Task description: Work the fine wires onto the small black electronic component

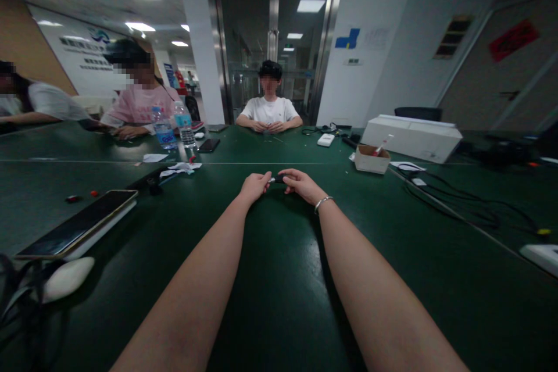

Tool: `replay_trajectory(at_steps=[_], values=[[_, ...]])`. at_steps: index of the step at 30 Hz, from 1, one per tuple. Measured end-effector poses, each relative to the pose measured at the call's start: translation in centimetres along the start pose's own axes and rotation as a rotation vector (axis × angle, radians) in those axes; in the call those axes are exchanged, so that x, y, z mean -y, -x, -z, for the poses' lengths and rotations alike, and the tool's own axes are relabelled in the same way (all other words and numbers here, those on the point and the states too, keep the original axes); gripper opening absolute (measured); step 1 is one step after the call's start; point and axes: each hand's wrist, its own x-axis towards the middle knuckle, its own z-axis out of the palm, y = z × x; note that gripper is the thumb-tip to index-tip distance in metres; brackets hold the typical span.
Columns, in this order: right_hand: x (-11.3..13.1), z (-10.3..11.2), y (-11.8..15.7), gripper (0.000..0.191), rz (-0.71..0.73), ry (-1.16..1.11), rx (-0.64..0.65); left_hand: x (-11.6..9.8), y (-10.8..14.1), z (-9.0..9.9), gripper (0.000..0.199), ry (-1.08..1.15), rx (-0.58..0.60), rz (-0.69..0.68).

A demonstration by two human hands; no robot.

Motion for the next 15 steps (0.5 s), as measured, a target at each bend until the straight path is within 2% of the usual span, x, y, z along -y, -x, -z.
replay_trajectory(at_steps=[15], values=[[0.04,-0.03,0.08,0.024,0.014,-0.01,0.024,-0.58,0.46,0.15,0.046,0.012,0.02,0.047]])
